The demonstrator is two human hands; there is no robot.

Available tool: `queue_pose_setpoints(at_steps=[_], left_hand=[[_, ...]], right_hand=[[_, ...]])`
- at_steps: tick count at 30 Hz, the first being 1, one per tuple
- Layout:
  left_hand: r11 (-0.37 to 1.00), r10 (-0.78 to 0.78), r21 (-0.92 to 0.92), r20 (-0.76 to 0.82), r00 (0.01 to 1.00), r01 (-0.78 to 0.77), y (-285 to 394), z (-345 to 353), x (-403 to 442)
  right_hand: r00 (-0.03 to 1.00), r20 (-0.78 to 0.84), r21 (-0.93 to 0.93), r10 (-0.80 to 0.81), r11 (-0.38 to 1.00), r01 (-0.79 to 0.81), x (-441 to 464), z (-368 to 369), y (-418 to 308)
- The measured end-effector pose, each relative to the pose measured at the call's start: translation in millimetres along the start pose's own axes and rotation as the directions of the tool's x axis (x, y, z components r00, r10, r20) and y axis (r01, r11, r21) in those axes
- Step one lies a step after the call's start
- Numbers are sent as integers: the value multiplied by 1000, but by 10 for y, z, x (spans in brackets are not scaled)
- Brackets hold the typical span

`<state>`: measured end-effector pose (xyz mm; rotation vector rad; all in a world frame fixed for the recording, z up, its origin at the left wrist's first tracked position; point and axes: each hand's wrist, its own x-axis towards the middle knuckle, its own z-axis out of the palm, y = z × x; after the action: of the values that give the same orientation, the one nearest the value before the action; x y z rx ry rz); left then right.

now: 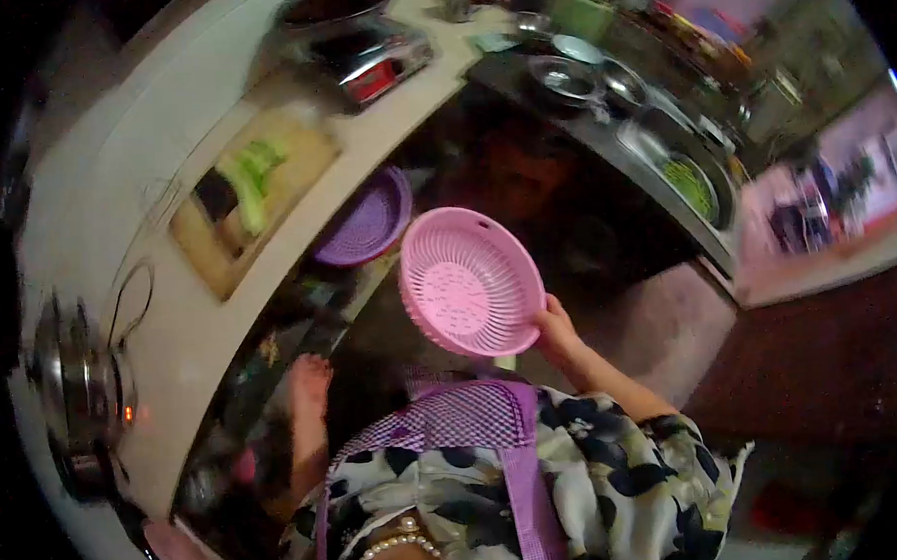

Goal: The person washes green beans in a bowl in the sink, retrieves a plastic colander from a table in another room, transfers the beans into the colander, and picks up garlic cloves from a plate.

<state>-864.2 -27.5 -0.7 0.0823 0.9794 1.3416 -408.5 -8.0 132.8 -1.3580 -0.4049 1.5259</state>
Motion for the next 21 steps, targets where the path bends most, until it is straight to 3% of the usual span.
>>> queue_pose_setpoints(at_steps=[1,2,4,10,15,17,21], left_hand=[[981,-30,193,-45,999,38,-239,822,-41],[954,-117,290,131,984,75,-439,1427,-57],[859,-194,512,303,933,12,-896,2396,-47],[857,-376,515,636,674,-8,-1968,4547,106],[738,-539,674,573,618,19,-2647,5599,118],[709,-577,705,567,588,16,-2891,6016,262],[780,-538,619,590,602,91,-3239,7132,897]], right_hand=[[1000,-28,47,11,999,-10,64,-141,-183],[998,-48,76,-47,996,50,113,-367,-323],[988,-59,125,-140,981,146,299,-835,-592],[939,-199,51,-280,954,296,796,-1963,-1514],[870,-265,-48,-415,907,418,1121,-2686,-1965],[874,-322,10,-365,921,389,1264,-2882,-2245],[846,-306,72,-437,875,479,1863,-3085,-3093]])
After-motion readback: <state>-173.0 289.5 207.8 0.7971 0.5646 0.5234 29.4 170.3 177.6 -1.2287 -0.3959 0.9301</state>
